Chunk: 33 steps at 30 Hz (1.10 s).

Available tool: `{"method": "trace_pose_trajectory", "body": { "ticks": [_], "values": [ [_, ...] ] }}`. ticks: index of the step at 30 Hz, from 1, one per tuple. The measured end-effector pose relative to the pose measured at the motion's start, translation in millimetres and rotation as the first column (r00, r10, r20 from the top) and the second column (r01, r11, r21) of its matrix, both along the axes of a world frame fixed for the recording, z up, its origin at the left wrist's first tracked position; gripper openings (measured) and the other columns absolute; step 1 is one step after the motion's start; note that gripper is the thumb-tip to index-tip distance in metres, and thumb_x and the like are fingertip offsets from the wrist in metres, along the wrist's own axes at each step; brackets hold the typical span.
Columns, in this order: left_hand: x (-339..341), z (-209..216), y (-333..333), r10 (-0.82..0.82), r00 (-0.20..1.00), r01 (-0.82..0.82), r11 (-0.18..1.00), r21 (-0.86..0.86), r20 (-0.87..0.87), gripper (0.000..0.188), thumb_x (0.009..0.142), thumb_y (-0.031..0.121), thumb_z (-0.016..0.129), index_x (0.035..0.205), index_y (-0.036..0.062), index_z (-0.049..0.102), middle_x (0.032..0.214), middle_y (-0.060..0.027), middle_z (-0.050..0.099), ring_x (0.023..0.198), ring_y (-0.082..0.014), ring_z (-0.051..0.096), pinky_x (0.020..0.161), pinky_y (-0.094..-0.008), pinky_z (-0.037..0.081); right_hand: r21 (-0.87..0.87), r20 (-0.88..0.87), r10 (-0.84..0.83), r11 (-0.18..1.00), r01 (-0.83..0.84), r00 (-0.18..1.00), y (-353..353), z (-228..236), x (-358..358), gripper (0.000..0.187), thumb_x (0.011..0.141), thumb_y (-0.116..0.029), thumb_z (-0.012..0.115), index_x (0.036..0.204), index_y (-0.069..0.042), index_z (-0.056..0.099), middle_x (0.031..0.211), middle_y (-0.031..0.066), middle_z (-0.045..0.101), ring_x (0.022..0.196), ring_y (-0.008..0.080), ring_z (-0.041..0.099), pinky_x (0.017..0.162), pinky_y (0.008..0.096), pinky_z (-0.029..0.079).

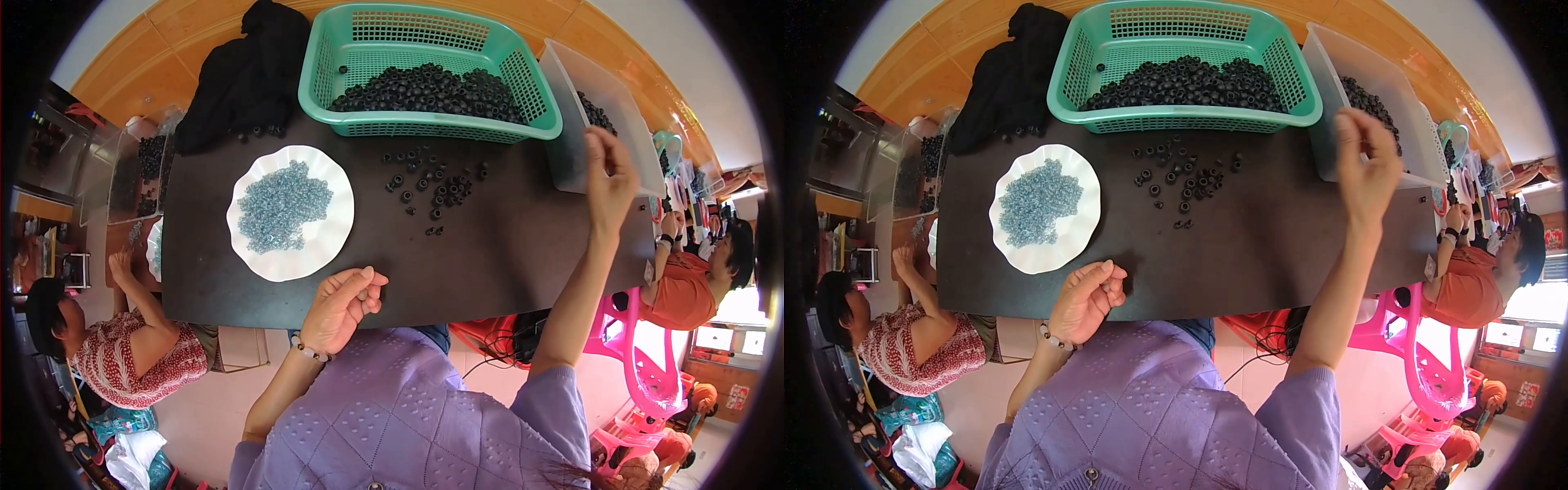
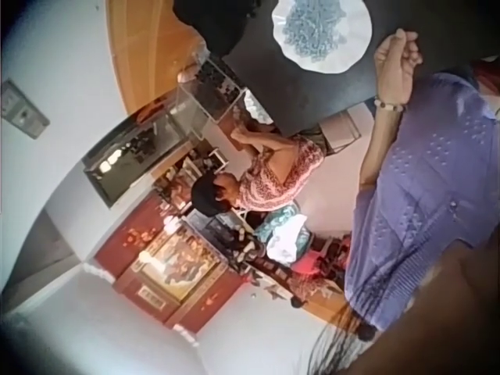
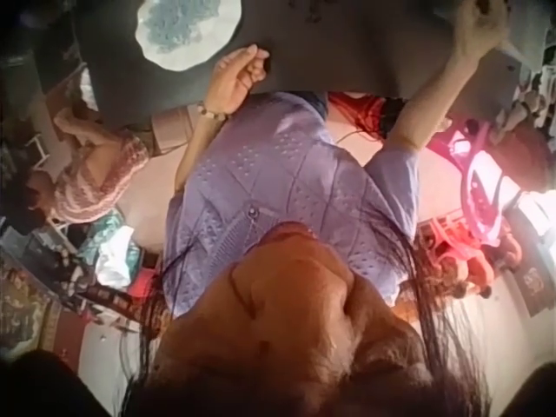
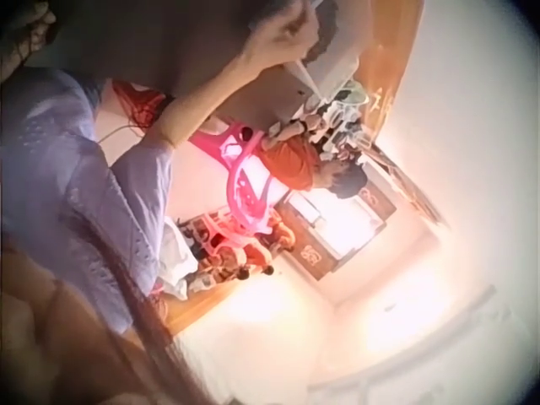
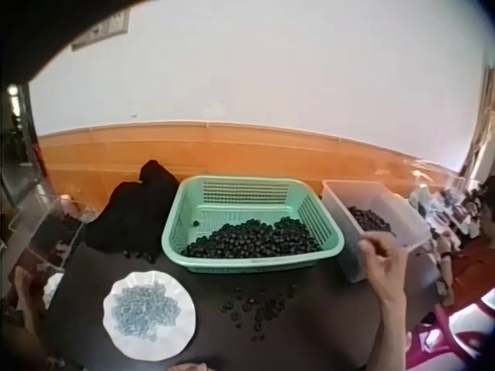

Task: Sorting small round hardware parts into containers on a production floor.

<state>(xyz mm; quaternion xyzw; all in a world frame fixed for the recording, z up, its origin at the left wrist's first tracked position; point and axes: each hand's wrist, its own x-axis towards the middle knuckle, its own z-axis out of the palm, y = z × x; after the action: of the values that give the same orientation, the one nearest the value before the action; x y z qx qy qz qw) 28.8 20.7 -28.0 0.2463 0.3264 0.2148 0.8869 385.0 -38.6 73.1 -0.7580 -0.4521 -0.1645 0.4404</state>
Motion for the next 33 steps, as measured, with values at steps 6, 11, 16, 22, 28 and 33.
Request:
{"method": "trace_pose_trajectory", "body": {
  "ticks": [6, 11, 16, 22, 28, 33],
  "values": [
    [2.6, 1.4, -1.2, -0.009, 1.000, 0.009, 1.000, 0.011, -0.014, 0.023, 0.092, 0.019, 0.055, 0.086, -0.0015, 0.064, 0.066, -0.0009, 0.054, 0.060, -0.0089, 0.048, 0.059, -0.0261, 0.041, -0.295, -0.136, 0.437, 0.839, -0.457, 0.889, 4.8, -43.9, -59.7, 0.022, 0.075, -0.005, 0.070, 0.097, -0.006, 0.066, 0.086, 0.0068, 0.061, 0.077, 0.0177, 0.056, 0.066, 0.0273, 0.045],
    [2.8, 2.0, -2.4, -0.009, 1.000, 0.009, 1.000, 0.010, -0.004, 0.023, 0.093, 0.018, 0.055, 0.086, -0.0016, 0.064, 0.066, -0.0006, 0.053, 0.061, -0.0085, 0.048, 0.059, -0.0263, 0.040, -0.408, -0.046, 0.508, 0.776, -0.481, 0.860, 14.3, -58.4, -78.4, 0.027, 0.071, -0.004, 0.070, 0.097, -0.007, 0.064, 0.090, 0.0064, 0.060, 0.087, 0.0252, 0.053, 0.069, 0.0324, 0.047],
    [2.5, 2.3, -3.0, -0.003, 1.000, 0.003, 1.000, 0.017, -0.007, 0.023, 0.093, 0.018, 0.055, 0.086, -0.0015, 0.064, 0.066, -0.0006, 0.053, 0.061, -0.0083, 0.048, 0.060, -0.0261, 0.040, -0.453, 0.009, 0.526, 0.761, -0.465, 0.851, 20.5, -72.3, -78.8, 0.027, 0.070, -0.004, 0.070, 0.096, -0.007, 0.063, 0.092, 0.0059, 0.059, 0.089, 0.0262, 0.052, 0.070, 0.0348, 0.047],
    [3.3, 2.0, -2.1, -0.013, 1.000, 0.013, 1.000, 0.020, 0.001, 0.023, 0.092, 0.019, 0.055, 0.089, -0.0016, 0.065, 0.067, -0.0007, 0.054, 0.061, -0.0084, 0.048, 0.060, -0.0259, 0.040, -0.434, -0.034, 0.511, 0.767, -0.473, 0.859, 21.0, -77.0, -79.2, 0.019, 0.070, -0.005, 0.070, 0.088, -0.007, 0.062, 0.090, 0.0056, 0.060, 0.087, 0.0265, 0.052, 0.071, 0.0358, 0.046],
    [5.8, 5.1, -2.6, -0.046, 0.999, 0.047, 0.998, 0.053, -0.013, 0.023, 0.092, 0.019, 0.056, 0.095, -0.0017, 0.065, 0.071, -0.0009, 0.056, 0.062, -0.0085, 0.049, 0.060, -0.0252, 0.040, -0.342, 0.025, 0.519, 0.807, -0.481, 0.854, 18.5, -77.8, -84.3, 0.017, 0.071, -0.008, 0.070, 0.086, -0.005, 0.062, 0.084, 0.0068, 0.061, 0.083, 0.0264, 0.054, 0.069, 0.0343, 0.047],
    [9.4, 11.0, -2.1, -0.070, 0.996, 0.074, 0.994, 0.078, -0.052, 0.024, 0.093, 0.020, 0.055, 0.101, -0.0011, 0.063, 0.081, -0.0035, 0.062, 0.066, -0.0087, 0.053, 0.062, -0.0240, 0.044, -0.163, -0.330, 0.567, 0.753, -0.638, 0.754, 10.8, -61.9, -118.8, 0.019, 0.071, -0.004, 0.070, 0.090, -0.005, 0.065, 0.078, 0.0077, 0.060, 0.072, 0.0222, 0.057, 0.063, 0.0314, 0.047]
  ]
}}
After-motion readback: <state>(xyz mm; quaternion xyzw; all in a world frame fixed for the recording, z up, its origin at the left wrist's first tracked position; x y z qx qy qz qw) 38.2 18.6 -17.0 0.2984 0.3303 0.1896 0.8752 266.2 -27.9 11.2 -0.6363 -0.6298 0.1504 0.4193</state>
